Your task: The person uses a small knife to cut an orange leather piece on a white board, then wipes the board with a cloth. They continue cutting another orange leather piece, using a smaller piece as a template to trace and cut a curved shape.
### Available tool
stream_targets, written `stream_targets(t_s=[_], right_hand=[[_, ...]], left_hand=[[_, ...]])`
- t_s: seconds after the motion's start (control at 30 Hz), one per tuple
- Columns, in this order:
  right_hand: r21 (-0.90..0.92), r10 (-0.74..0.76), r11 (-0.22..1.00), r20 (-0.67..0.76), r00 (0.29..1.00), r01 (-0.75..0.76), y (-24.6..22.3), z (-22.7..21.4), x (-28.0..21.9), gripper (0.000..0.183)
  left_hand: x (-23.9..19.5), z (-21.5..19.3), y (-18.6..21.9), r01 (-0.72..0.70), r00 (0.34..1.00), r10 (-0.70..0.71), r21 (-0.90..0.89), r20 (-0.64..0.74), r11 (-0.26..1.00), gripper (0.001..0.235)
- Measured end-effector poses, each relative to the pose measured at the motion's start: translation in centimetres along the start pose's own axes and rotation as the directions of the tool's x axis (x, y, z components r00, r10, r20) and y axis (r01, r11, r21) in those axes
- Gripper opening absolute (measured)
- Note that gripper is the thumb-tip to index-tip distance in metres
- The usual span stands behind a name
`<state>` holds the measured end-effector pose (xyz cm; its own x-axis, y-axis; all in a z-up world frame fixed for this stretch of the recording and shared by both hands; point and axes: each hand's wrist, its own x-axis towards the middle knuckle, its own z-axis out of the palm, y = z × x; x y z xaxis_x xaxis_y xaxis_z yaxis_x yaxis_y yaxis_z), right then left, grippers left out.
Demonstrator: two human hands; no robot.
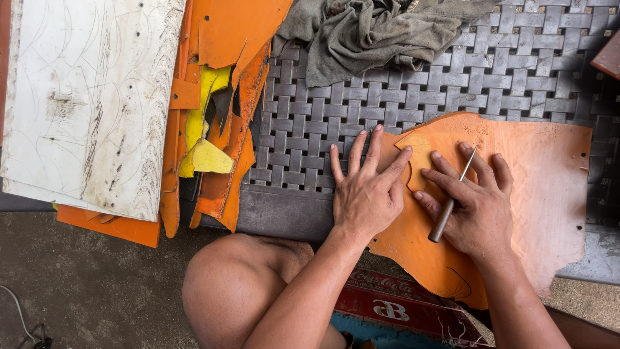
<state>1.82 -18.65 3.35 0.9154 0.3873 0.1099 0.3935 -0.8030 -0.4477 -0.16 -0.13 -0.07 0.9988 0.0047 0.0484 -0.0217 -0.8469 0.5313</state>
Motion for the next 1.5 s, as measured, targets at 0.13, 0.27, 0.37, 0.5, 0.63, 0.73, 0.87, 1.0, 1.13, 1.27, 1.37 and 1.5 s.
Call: stream_targets(t_s=[0.13, 0.27, 0.37, 0.5, 0.63, 0.73, 0.87, 1.0, 1.13, 1.27, 1.37, 1.5], right_hand=[[-0.012, -0.005, 1.000, 0.001, 1.000, 0.005, 0.2, 0.1, -0.1, 0.043], [-0.027, -0.021, 0.999, 0.013, 1.000, 0.021, 0.2, 0.1, -0.4, 0.043], [-0.029, -0.029, 0.999, 0.005, 1.000, 0.029, 0.0, 0.0, 0.0, 0.041], [-0.019, -0.035, 0.999, 0.006, 0.999, 0.035, 0.4, 0.2, -0.3, 0.041], [0.214, 0.123, 0.969, 0.007, 0.992, -0.122, 1.8, -0.1, 0.7, 0.044], [0.619, 0.331, 0.709, 0.131, 0.934, -0.338, 4.3, -0.2, 3.9, 0.049], [0.736, 0.261, 0.590, 0.214, 0.941, -0.331, 6.4, 0.9, 9.2, 0.051], [0.686, 0.317, 0.534, 0.379, 0.870, -0.493, 6.5, 0.7, 12.2, 0.049], [0.631, 0.315, 0.578, 0.413, 0.855, -0.518, 5.6, 0.5, 12.6, 0.048], [0.645, 0.305, 0.570, 0.410, 0.860, -0.509, 5.4, 0.5, 12.4, 0.047], [0.638, 0.281, 0.599, 0.399, 0.873, -0.484, 5.5, 0.5, 12.4, 0.047], [0.632, 0.226, 0.661, 0.346, 0.911, -0.404, 5.3, 0.5, 11.8, 0.046]], left_hand=[[0.3, -0.5, 0.1, 0.004, 1.000, -0.004, 0.006, 0.002, 1.000, 0.048], [0.5, -1.3, 1.2, 0.025, 0.999, -0.025, 0.013, 0.047, 1.000, 0.043], [1.4, -1.8, 2.6, 0.026, 0.990, -0.045, 0.144, 0.134, 0.989, 0.044], [1.8, -1.8, 4.0, -0.132, 0.952, 0.053, 0.247, 0.303, 0.960, 0.049], [3.2, -2.9, 4.6, -0.142, 0.887, 0.006, 0.260, 0.462, 0.955, 0.047], [4.1, -3.7, 4.9, -0.159, 0.850, -0.019, 0.291, 0.526, 0.943, 0.044], [4.8, -4.0, 5.5, -0.166, 0.810, -0.062, 0.329, 0.583, 0.930, 0.048], [4.5, -3.9, 5.5, -0.146, 0.814, -0.066, 0.313, 0.577, 0.938, 0.040], [4.6, -3.8, 5.3, -0.138, 0.817, -0.064, 0.302, 0.573, 0.943, 0.045], [4.5, -3.8, 5.3, -0.146, 0.808, -0.065, 0.307, 0.586, 0.940, 0.050], [4.5, -3.8, 5.4, -0.140, 0.810, -0.067, 0.304, 0.583, 0.942, 0.049], [4.4, -3.7, 5.3, -0.131, 0.822, -0.065, 0.300, 0.565, 0.945, 0.048]])
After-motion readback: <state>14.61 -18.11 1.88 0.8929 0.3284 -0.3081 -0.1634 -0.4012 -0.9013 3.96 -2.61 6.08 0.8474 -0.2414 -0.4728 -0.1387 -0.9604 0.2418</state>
